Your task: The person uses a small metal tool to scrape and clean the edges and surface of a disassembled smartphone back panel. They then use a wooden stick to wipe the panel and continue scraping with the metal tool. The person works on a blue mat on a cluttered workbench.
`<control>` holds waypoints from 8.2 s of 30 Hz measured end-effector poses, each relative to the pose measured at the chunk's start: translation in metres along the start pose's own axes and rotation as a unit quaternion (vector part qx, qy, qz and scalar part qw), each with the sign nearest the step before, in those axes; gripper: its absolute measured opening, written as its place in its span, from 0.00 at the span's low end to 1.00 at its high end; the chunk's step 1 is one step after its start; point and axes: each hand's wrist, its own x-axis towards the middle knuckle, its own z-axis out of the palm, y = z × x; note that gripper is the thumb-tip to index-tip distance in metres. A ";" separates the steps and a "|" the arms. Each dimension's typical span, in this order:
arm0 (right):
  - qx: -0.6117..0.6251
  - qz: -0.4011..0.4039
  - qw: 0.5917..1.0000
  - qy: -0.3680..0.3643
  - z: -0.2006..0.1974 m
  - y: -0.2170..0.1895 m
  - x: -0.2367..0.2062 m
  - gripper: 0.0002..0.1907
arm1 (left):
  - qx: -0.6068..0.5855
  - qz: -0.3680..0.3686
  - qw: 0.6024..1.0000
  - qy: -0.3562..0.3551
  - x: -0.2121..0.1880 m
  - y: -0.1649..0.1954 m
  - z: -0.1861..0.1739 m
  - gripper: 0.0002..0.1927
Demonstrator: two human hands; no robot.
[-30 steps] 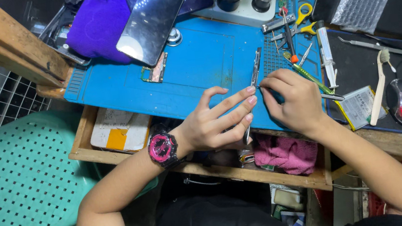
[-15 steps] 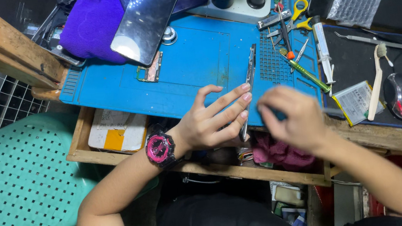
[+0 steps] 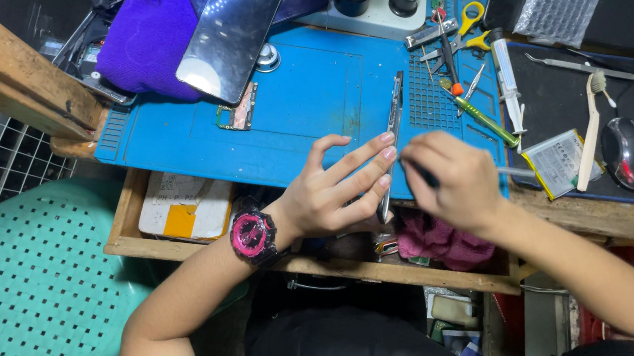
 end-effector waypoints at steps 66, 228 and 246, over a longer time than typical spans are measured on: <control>0.024 0.033 0.999 -0.001 0.019 0.068 0.036 0.02 | -0.021 -0.018 1.000 -0.006 -0.001 -0.002 0.000 0.10; 0.101 0.015 0.995 -0.015 -0.011 0.008 -0.034 0.06 | -0.059 -0.041 0.997 -0.033 0.000 0.010 0.025 0.23; 0.067 -0.031 0.997 -0.017 -0.010 -0.035 -0.053 0.12 | -0.049 -0.039 0.997 -0.036 -0.008 0.014 0.012 0.22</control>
